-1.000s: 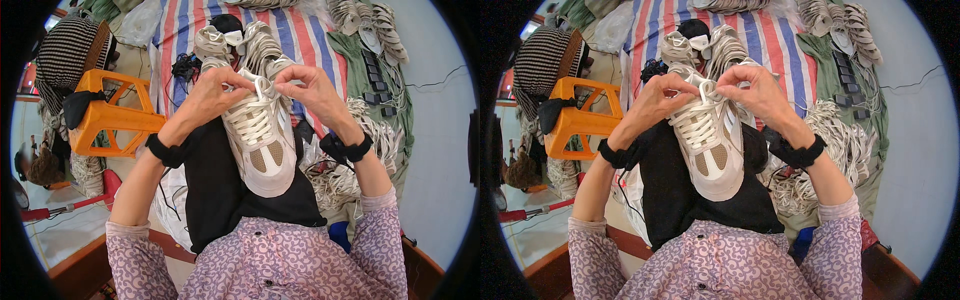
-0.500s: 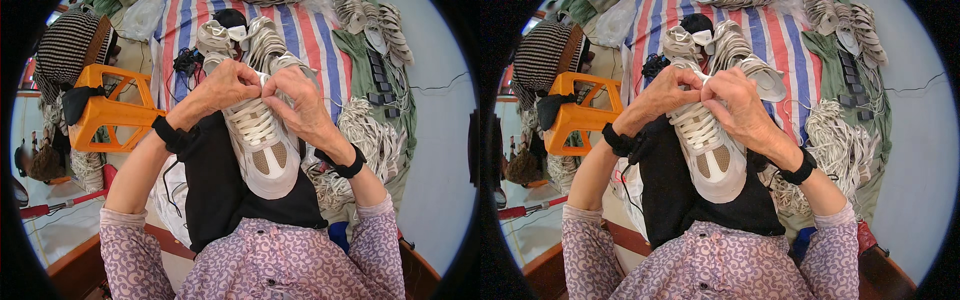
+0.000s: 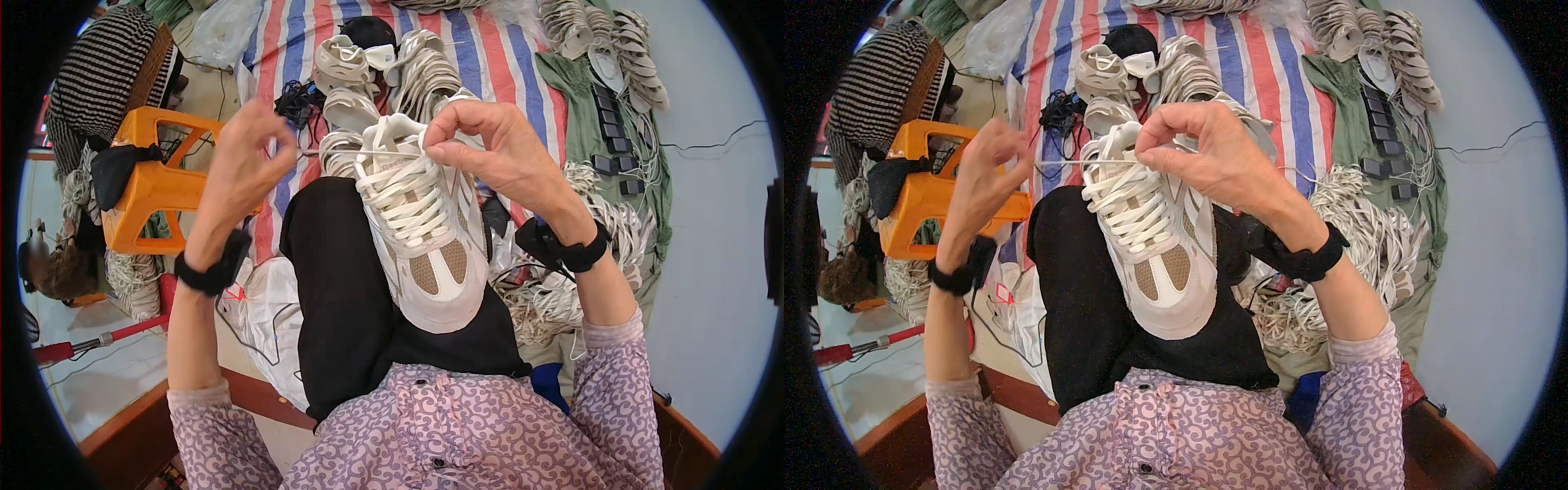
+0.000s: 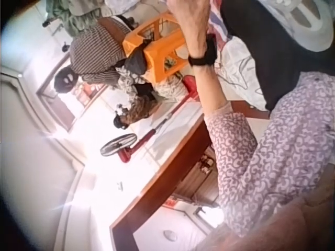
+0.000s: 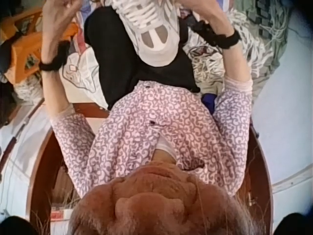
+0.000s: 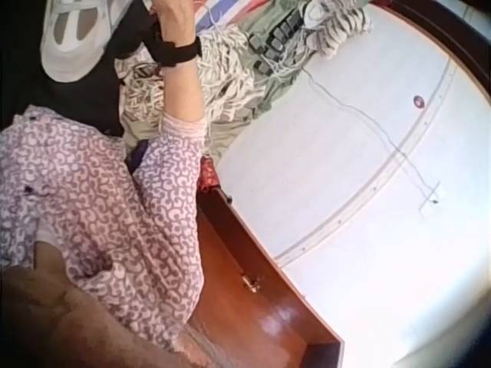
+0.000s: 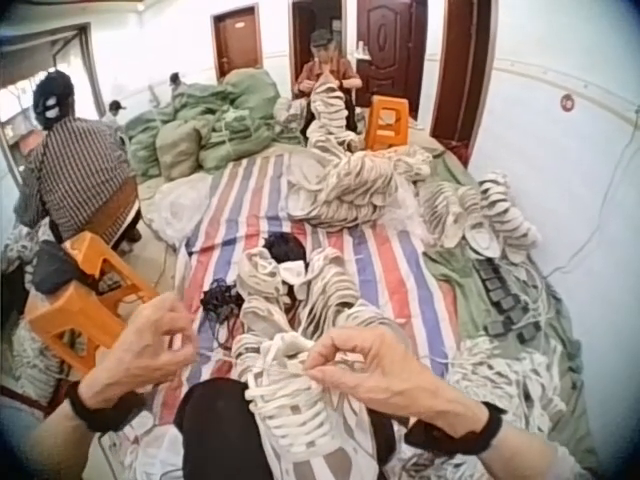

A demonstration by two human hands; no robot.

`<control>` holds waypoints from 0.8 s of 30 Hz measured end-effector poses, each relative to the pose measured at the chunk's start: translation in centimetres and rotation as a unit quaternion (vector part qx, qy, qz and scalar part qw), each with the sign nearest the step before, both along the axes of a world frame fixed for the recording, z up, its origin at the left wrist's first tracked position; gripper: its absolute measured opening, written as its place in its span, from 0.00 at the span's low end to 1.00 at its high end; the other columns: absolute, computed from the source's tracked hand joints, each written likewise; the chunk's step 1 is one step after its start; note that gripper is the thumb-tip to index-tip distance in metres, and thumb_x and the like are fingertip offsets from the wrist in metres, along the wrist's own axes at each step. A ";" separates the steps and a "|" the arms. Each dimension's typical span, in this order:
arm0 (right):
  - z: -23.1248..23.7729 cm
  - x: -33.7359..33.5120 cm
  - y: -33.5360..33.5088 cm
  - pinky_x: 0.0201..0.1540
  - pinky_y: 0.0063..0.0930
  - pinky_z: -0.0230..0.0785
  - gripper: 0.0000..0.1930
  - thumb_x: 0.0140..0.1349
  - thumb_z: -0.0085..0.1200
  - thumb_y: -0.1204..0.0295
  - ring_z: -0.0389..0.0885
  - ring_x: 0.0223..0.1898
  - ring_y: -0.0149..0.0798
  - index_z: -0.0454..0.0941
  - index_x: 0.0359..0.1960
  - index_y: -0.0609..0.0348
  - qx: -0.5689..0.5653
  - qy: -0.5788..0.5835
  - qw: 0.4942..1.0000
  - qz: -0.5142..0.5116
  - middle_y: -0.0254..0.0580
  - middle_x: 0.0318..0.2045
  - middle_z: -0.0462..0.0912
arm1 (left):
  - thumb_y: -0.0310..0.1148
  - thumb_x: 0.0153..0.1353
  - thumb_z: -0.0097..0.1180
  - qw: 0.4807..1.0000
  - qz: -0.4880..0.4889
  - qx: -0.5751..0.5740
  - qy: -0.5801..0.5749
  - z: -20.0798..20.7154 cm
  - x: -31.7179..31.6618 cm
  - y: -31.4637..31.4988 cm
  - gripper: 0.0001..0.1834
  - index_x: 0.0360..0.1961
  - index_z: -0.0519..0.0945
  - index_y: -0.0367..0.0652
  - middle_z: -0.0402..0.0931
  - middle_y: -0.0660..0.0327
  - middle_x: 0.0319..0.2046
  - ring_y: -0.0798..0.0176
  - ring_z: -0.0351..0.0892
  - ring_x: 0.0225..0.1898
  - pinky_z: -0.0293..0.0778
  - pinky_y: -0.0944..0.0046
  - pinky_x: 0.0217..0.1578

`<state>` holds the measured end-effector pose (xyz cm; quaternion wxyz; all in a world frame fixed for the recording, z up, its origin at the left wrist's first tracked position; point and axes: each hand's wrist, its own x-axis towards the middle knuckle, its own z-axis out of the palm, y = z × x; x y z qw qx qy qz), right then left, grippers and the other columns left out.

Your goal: The recorder is lacing a white sneaker by hand in a manufacturing or assembly setting.

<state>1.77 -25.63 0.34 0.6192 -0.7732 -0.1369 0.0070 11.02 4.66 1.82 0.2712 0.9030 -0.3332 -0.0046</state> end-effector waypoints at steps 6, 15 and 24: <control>0.5 0.1 -0.4 0.44 0.22 0.70 0.07 0.62 0.63 0.71 0.77 0.36 0.24 0.83 0.36 0.62 0.059 0.107 0.992 0.042 0.29 0.31 0.82 | 0.23 0.54 0.57 0.993 0.111 0.005 -0.046 0.6 -3.9 8.1 0.05 0.28 0.73 0.34 0.72 0.55 0.41 0.56 0.77 0.44 0.71 0.62 0.49; -0.5 0.6 -0.1 0.44 0.21 0.69 0.08 0.63 0.62 0.70 0.76 0.37 0.23 0.83 0.38 0.62 0.035 0.109 0.989 0.089 0.29 0.33 0.81 | 0.21 0.58 0.55 0.952 0.289 -0.097 0.044 -2.2 -8.6 16.3 0.09 0.39 0.70 0.35 0.74 0.61 0.33 0.65 0.77 0.43 0.68 0.64 0.56; -0.5 0.0 -0.7 0.46 0.22 0.69 0.08 0.65 0.60 0.70 0.77 0.39 0.24 0.83 0.40 0.61 0.062 0.106 0.991 0.044 0.30 0.36 0.81 | 0.20 0.57 0.56 0.940 0.300 -0.131 0.093 -3.2 -9.5 15.6 0.12 0.42 0.70 0.36 0.75 0.61 0.34 0.70 0.77 0.40 0.72 0.67 0.50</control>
